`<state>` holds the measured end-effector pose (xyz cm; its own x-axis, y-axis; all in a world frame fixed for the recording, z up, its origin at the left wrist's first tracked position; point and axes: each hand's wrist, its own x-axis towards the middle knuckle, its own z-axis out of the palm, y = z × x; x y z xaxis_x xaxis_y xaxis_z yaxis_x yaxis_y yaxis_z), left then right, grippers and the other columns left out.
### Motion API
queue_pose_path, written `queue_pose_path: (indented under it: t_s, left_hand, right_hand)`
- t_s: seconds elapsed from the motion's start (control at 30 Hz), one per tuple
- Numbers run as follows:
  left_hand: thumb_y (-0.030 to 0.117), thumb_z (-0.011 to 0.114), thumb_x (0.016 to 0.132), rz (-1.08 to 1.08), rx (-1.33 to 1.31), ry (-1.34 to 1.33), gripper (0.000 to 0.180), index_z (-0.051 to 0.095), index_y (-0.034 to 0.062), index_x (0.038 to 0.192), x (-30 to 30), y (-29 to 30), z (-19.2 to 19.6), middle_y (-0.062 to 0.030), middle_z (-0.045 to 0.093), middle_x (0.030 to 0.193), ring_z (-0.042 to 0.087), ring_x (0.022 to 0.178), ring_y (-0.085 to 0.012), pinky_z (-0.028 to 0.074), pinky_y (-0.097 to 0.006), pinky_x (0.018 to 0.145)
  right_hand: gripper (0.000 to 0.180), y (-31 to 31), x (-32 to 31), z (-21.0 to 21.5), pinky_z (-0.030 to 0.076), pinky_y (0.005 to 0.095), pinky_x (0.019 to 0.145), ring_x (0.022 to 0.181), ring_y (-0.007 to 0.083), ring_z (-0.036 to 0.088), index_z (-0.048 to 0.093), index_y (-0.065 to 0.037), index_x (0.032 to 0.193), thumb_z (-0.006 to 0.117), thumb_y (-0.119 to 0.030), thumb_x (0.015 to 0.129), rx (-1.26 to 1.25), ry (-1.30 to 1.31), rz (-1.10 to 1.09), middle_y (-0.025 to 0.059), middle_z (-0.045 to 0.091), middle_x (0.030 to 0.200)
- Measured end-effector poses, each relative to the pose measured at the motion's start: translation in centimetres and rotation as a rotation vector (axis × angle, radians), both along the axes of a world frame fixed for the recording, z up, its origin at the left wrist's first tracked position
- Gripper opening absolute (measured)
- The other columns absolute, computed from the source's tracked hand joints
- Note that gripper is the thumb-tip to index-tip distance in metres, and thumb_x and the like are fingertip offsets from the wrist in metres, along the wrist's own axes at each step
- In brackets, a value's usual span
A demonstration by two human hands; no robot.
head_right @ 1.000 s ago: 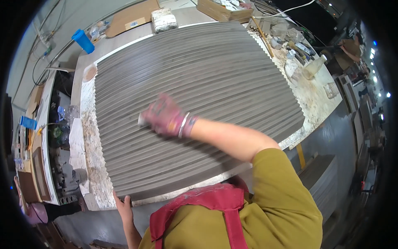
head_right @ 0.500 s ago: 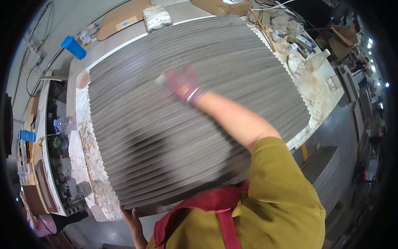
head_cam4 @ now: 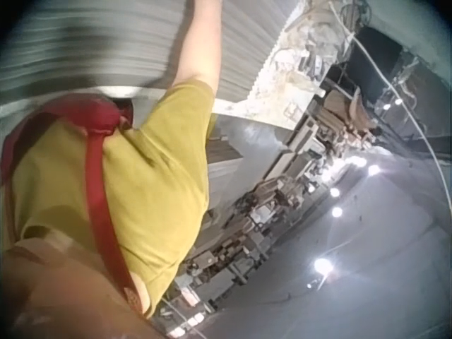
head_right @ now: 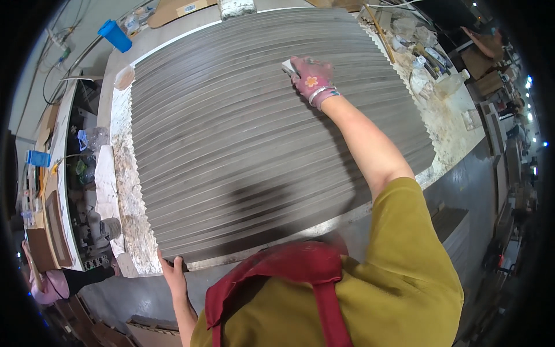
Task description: The person wipes a large fluted wood panel with a cloth and applies a material to the edges using a putty knife.
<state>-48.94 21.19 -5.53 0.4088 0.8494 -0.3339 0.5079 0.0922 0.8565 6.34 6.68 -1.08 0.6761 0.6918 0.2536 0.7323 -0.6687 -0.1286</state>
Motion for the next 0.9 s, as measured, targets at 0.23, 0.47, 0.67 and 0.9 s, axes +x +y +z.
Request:
queue_pose_path:
  t_s: [0.23,0.47,0.67,0.9]
  left_hand:
    - [0.002,0.057,0.085,-0.046,0.119,-0.026,0.068,0.026,-0.0043,0.145,-0.7,0.1,-0.8,-0.0189,0.039,0.142,0.038,0.129,-0.0268,0.026,-0.034,0.109]
    - [0.007,0.060,0.087,-0.073,0.265,0.002,0.065,0.029,-0.0064,0.142,-0.4,0.4,-2.2,-0.0213,0.037,0.144,0.036,0.132,-0.0279,0.024,-0.034,0.111]
    - [0.016,0.063,0.090,-0.144,0.245,-0.009,0.067,0.029,-0.0070,0.142,-1.3,1.0,-1.9,-0.0217,0.036,0.145,0.034,0.134,-0.0287,0.022,-0.036,0.112]
    - [0.017,0.064,0.089,-0.109,0.301,0.020,0.069,0.028,-0.0069,0.143,-1.6,1.0,-3.3,-0.0223,0.035,0.145,0.033,0.134,-0.0301,0.021,-0.037,0.112]
  right_hand:
    - [0.027,3.8,-14.7,0.9,0.042,0.0473,0.085,0.088,0.0278,0.065,0.062,-0.019,0.106,0.059,-0.035,0.085,-0.152,0.050,0.260,0.0071,0.068,0.093]
    - [0.027,-3.3,-8.5,0.7,0.041,0.0481,0.085,0.081,0.0314,0.063,0.062,-0.016,0.106,0.058,-0.024,0.080,0.009,-0.123,-0.007,0.0095,0.067,0.092]
    - [0.027,-3.0,-19.0,0.5,0.041,0.0489,0.083,0.080,0.0329,0.062,0.060,-0.012,0.104,0.058,-0.023,0.079,0.052,-0.187,0.308,0.0101,0.064,0.087]
    - [0.044,-6.5,-22.2,0.3,0.038,0.0538,0.094,0.085,0.0297,0.061,0.055,-0.015,0.118,0.064,-0.025,0.077,-0.030,-0.218,0.339,0.0092,0.061,0.096]
